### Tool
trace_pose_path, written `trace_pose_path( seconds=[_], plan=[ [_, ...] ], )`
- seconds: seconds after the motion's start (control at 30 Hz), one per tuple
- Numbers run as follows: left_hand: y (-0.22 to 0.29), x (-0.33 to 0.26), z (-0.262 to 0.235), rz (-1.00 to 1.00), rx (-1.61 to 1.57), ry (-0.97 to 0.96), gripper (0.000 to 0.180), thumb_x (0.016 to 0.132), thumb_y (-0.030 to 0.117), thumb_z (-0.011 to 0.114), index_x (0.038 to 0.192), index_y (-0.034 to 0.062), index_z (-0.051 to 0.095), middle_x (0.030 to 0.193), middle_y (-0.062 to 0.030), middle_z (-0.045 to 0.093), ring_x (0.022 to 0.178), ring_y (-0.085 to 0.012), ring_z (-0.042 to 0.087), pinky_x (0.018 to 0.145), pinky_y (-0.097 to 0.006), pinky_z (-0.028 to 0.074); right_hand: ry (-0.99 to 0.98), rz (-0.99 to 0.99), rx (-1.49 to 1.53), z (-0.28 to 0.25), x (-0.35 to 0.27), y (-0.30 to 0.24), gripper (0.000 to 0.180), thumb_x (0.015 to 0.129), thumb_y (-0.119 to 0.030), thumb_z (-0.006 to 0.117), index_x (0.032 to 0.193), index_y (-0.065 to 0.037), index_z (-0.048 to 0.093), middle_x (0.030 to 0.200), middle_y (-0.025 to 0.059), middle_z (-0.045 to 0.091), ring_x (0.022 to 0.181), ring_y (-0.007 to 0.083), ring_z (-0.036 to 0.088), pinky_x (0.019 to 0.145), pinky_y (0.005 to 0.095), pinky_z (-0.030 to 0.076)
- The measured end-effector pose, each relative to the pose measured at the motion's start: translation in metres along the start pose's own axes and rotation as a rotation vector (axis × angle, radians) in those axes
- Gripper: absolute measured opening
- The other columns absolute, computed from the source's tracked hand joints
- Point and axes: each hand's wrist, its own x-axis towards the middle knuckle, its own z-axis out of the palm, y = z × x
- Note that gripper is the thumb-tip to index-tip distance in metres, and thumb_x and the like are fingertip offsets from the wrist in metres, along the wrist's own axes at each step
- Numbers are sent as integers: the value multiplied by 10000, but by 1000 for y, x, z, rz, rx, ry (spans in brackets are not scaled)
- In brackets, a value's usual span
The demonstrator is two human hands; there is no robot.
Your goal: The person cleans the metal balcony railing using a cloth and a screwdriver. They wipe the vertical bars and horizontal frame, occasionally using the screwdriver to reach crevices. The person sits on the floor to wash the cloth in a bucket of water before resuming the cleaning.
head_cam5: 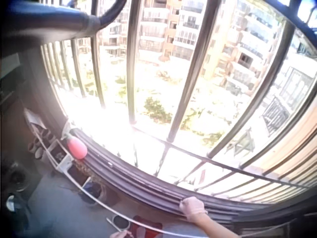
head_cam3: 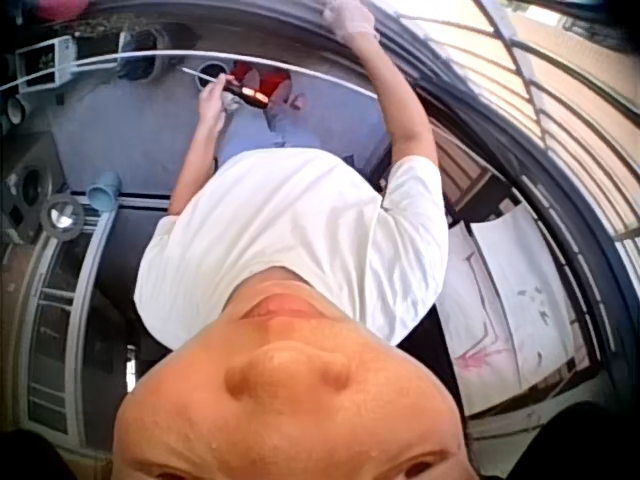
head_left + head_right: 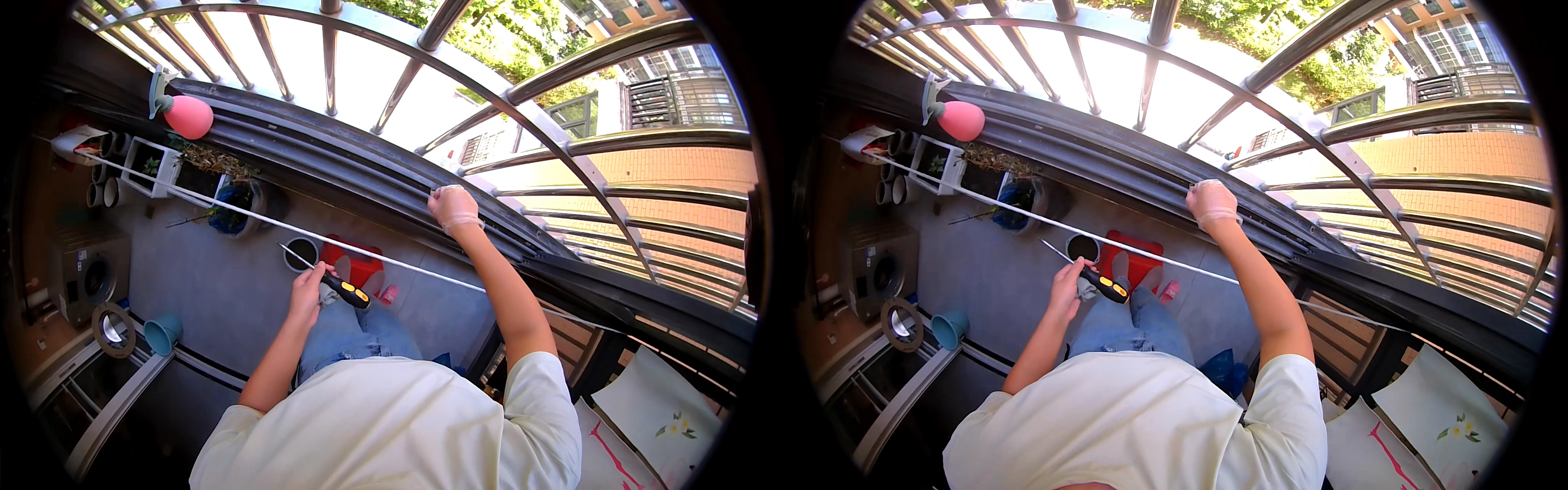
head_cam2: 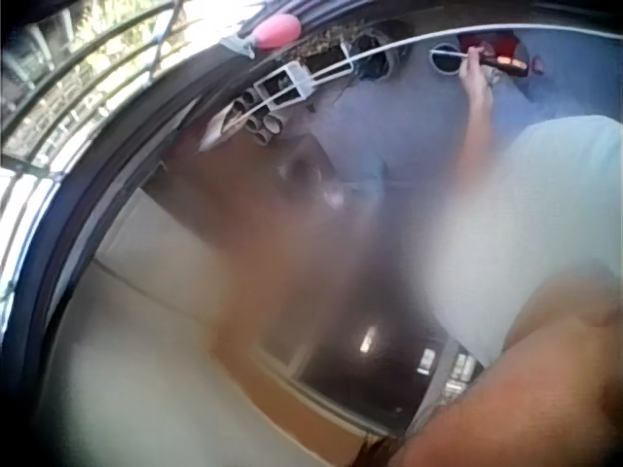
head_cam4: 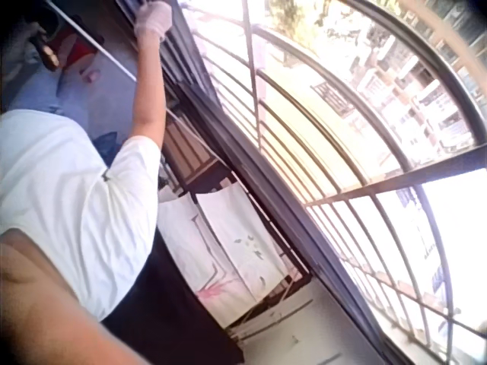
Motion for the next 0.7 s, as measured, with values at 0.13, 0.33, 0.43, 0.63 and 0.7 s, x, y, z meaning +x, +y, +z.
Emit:
trace_pose_path(
  seconds=[0.13, 0.33, 0.43, 0.63, 0.7],
  plan=[
    [4, 1, 3, -22, -11, -26, 250, 913, 251, 497, 908, 13, 573, 823, -75, 591, 768, -151, 583, 695, -280, 483, 123, 420, 1374, -19, 13, 9, 219, 843, -187, 549, 964, -7, 585, 741, 90, 618, 535, 92, 535, 488, 206, 462],
    [13, 1, 38, -60, -73, -95, 239, 918, 243, 487, 898, 23, 578, 824, -69, 594, 765, -147, 578, 703, -272, 476, -332, -33, 1008, 22, -65, -10, 377, 820, -229, 623, 1107, -6, 518, 1036, 110, 578, 945, 177, 561, 825, 284, 465],
    [18, -2, 59, -76, -57, -164, 243, 923, 238, 480, 897, 22, 587, 836, -56, 596, 773, -126, 566, 699, -258, 462, -615, -223, 807, 11, -123, -43, 588, 785, -279, 656, 1256, -26, 413, 1159, 179, 515, 1070, 265, 514, 907, 330, 420],
    [20, -13, 96, -16, 120, -250, 226, 913, 218, 504, 980, 16, 581, 897, -49, 595, 793, -104, 561, 707, -224, 447, -339, -90, 836, 23, -159, -32, 570, 793, -171, 601, 1294, -60, 355, 1204, 181, 491, 1073, 287, 509, 925, 333, 395],
    [12, -8, 88, -39, 153, -288, 242, 888, 192, 544, 1052, 13, 540, 918, -59, 590, 819, -112, 568, 708, -233, 459, -246, 74, 880, 15, -167, -17, 553, 796, -167, 598, 1286, -63, 362, 1058, 154, 531, 924, 250, 544, 809, 324, 437]
  ],
)
